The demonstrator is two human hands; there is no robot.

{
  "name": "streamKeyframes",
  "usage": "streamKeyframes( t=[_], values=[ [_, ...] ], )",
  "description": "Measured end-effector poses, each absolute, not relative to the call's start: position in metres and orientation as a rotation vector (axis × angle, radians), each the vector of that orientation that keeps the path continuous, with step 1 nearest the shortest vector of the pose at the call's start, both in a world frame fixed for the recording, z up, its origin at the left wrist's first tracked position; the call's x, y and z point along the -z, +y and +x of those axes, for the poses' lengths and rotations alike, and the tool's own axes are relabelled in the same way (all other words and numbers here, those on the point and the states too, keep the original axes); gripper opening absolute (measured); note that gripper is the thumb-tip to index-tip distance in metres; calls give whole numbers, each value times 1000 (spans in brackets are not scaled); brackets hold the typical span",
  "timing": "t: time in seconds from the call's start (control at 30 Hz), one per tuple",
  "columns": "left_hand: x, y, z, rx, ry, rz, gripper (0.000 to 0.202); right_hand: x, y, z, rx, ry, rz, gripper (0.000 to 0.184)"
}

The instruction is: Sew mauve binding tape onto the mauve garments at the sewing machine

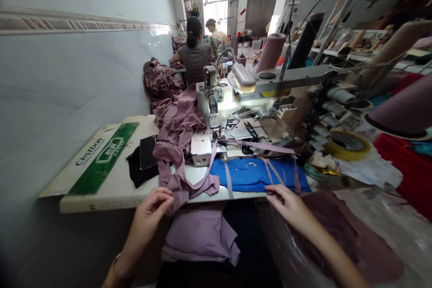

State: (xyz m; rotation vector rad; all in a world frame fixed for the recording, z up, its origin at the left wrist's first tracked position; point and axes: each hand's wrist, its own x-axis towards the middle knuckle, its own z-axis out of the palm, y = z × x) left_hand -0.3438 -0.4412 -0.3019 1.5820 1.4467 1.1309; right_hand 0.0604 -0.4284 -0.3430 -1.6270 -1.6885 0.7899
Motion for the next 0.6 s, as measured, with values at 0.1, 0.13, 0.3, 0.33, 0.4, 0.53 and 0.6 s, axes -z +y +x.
streamKeyframes(
  t=[0.1, 0.13, 0.3, 0.33, 0.4, 0.53, 0.6],
  values=[
    [297, -457, -329, -881, 1534, 2113, 18, 312, -432, 62, -527, -1587, -1668, 32],
    [294, -462, -319, -804, 1486, 2273, 19, 294, -435, 52, -528, -1567, -1621, 30],
    [257, -467, -268, -690, 1073, 2783, 23, 203, -451, -31, -1102, -1757, -1151, 33],
    [245, -463, -262, -735, 1002, 2809, 22, 193, -450, -45, -1216, -1767, -1100, 34],
    [217, -448, -256, -826, 888, 2772, 23, 184, -440, -64, -1370, -1661, -1031, 37],
    [177, -402, -255, -890, 741, 2539, 17, 189, -403, -72, -1616, -1319, -913, 38],
    [170, -379, -255, -913, 778, 2404, 13, 192, -386, -71, -1723, -1194, -883, 39]
  ],
)
